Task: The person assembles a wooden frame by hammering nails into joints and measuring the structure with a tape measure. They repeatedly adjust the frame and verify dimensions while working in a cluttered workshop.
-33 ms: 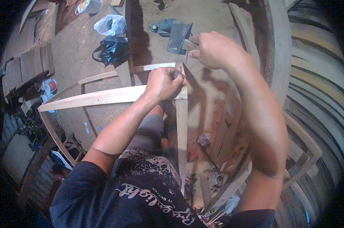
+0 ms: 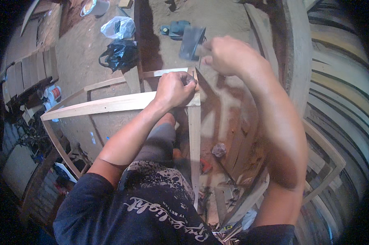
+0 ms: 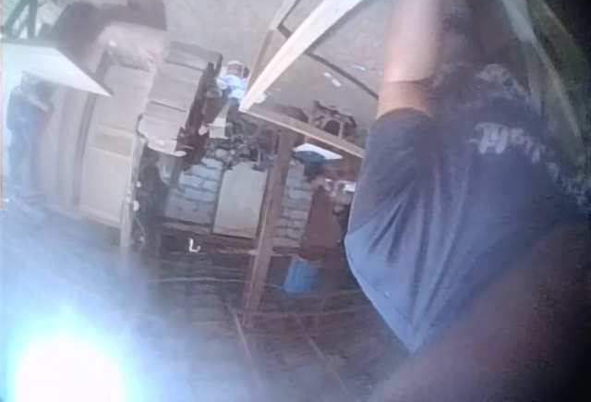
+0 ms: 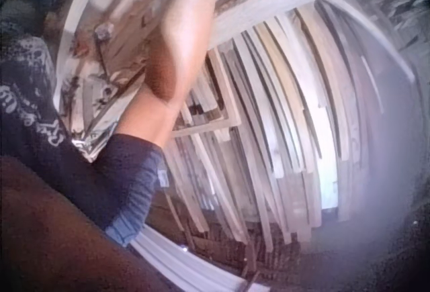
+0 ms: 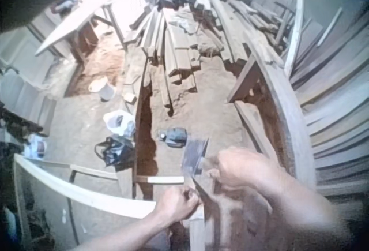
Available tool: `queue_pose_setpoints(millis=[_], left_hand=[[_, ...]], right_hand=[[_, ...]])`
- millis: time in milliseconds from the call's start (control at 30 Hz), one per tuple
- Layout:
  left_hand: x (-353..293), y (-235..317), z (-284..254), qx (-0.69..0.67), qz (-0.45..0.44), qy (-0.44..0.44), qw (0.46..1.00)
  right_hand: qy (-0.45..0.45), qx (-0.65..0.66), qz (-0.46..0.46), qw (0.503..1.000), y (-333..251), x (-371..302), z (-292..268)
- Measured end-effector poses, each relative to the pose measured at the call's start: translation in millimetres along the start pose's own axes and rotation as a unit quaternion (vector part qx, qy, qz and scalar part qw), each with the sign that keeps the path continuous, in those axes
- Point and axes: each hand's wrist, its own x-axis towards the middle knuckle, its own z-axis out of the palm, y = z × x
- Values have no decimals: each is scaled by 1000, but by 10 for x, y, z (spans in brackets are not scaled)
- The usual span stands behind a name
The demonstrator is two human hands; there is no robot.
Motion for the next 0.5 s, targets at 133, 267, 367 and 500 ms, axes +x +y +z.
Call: queue_pose_setpoints(millis=[133, 267, 367, 500], left_hand=[[-38, 13, 22, 18, 17, 13, 1000], [-147, 81, 40, 18, 71, 85, 994], [-329, -109, 128, 34, 243, 264, 933], [-1230, -215, 588, -88, 169, 209, 959]], right_hand=[[-108, 24, 58, 992, 65, -139, 34], [60, 257, 138, 955, 323, -677, 786], [31, 428, 251, 867, 211, -1261, 1239], [25, 635, 260, 727, 81, -2018, 2361]])
